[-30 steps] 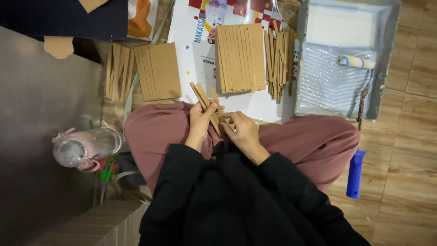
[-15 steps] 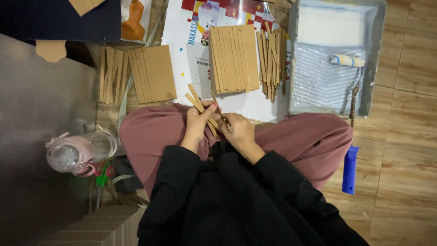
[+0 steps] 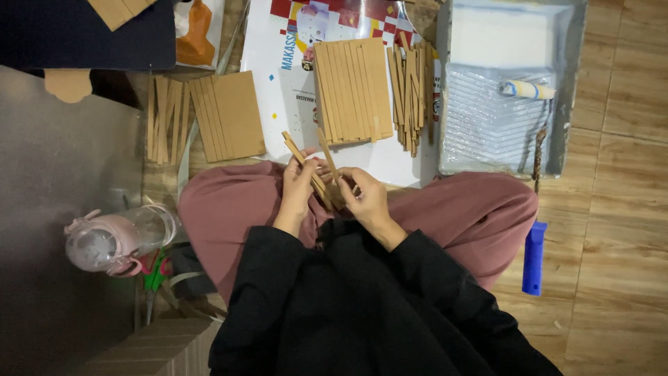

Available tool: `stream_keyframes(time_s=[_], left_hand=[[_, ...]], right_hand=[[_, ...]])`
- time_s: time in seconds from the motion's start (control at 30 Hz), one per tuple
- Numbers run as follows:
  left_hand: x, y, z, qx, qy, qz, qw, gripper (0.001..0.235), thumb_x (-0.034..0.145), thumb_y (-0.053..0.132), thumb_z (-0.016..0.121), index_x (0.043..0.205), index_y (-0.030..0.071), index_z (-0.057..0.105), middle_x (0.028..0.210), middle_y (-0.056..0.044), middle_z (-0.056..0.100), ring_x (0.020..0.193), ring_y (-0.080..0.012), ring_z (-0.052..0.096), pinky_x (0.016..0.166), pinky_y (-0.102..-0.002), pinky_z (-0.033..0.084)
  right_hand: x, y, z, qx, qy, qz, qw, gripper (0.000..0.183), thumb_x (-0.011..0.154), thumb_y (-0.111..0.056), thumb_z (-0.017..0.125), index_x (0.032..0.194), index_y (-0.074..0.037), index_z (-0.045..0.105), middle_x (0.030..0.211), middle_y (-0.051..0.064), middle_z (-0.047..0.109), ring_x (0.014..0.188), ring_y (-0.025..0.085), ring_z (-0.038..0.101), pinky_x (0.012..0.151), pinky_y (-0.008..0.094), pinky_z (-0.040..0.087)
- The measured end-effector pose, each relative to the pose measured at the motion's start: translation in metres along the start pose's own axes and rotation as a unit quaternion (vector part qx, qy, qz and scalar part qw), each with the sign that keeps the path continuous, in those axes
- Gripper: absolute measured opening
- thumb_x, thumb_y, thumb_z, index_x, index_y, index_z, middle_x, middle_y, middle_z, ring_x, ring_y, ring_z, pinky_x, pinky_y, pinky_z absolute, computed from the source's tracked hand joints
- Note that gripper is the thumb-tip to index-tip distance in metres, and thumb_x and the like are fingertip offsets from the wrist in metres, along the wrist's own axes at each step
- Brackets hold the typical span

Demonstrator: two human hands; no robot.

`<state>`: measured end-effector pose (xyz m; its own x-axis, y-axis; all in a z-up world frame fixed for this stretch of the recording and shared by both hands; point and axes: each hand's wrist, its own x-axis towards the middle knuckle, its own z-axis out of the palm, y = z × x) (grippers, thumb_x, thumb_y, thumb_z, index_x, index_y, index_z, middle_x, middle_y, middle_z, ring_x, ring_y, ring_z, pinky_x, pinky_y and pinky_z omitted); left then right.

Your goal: Organizing and assembling thin cardboard strips into a larger cardboard frame.

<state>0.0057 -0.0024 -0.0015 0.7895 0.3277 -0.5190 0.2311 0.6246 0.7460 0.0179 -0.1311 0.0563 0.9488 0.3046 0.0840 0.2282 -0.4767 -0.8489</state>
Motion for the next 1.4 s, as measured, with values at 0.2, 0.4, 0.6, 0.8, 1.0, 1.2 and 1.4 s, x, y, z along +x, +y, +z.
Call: stream_keyframes(time_s=[0.2,0.4,0.6,0.8,1.0,1.2,1.4], left_hand=[[0.01,-0.008,-0.01,-0.021,-0.063,-0.026,0.997,0.035,0.087,0.016,0.041,0.121,0.008,0.044,0.089,-0.01,0.058,0.078,-0.0212,0.063,0.065,-0.037,0.057],[0.019,-0.024,-0.02,0.01,-0.083,0.001,0.997,0.024,0.092,0.012,0.04,0.115,0.007,0.048,0.094,-0.019,0.064,0.081,-0.0279,0.066,0.064,-0.039,0.056],[0.008,-0.008,-0.01,0.007,-0.082,-0.009,0.997,0.026,0.092,0.012,0.044,0.116,0.003,0.051,0.097,-0.021,0.064,0.084,-0.0273,0.066,0.069,-0.038,0.057],[0.006,-0.007,-0.009,-0.001,-0.077,-0.01,0.997,0.026,0.091,0.012,0.048,0.115,0.001,0.052,0.099,-0.024,0.062,0.086,-0.0313,0.065,0.069,-0.039,0.057],[0.008,-0.008,-0.009,0.006,-0.073,-0.02,0.997,0.026,0.091,0.012,0.048,0.114,0.001,0.053,0.096,-0.021,0.063,0.084,-0.0289,0.066,0.069,-0.038,0.057],[0.004,-0.003,-0.006,0.004,-0.07,-0.016,0.997,0.027,0.091,0.011,0.048,0.114,-0.001,0.052,0.096,-0.023,0.063,0.083,-0.0301,0.066,0.068,-0.038,0.057],[0.005,-0.001,-0.005,0.012,-0.068,-0.027,0.997,0.026,0.091,0.011,0.048,0.114,0.0,0.053,0.095,-0.021,0.063,0.085,-0.0297,0.065,0.069,-0.039,0.057]], right_hand=[[0.002,0.004,0.002,0.06,0.005,-0.01,0.998,0.013,0.08,-0.013,0.063,0.092,-0.01,0.067,0.072,0.008,0.066,0.06,0.019,0.062,0.05,0.025,0.049],[0.004,0.005,0.001,0.081,0.015,-0.01,0.997,0.012,0.079,-0.012,0.066,0.09,-0.007,0.067,0.071,0.009,0.067,0.059,0.018,0.062,0.048,0.024,0.048],[0.019,0.008,-0.002,0.108,0.045,-0.002,0.993,0.008,0.079,-0.009,0.066,0.087,-0.008,0.067,0.073,0.008,0.066,0.06,0.017,0.061,0.05,0.026,0.048],[0.067,0.04,-0.041,0.128,0.133,-0.027,0.983,0.009,0.083,0.005,0.059,0.089,0.0,0.064,0.069,0.015,0.063,0.054,0.02,0.058,0.043,0.027,0.047],[0.102,0.052,-0.063,0.005,0.155,0.073,0.985,0.009,0.074,0.001,0.065,0.083,-0.001,0.067,0.061,0.008,0.062,0.048,0.014,0.058,0.043,0.024,0.046],[0.11,0.061,-0.058,-0.037,0.119,0.114,0.986,0.01,0.075,-0.004,0.066,0.085,-0.004,0.069,0.064,0.007,0.063,0.052,0.015,0.062,0.044,0.024,0.048],[0.117,0.054,-0.057,-0.036,0.105,0.11,0.988,0.009,0.074,-0.005,0.067,0.083,-0.008,0.069,0.065,0.006,0.063,0.054,0.014,0.063,0.046,0.023,0.049]])
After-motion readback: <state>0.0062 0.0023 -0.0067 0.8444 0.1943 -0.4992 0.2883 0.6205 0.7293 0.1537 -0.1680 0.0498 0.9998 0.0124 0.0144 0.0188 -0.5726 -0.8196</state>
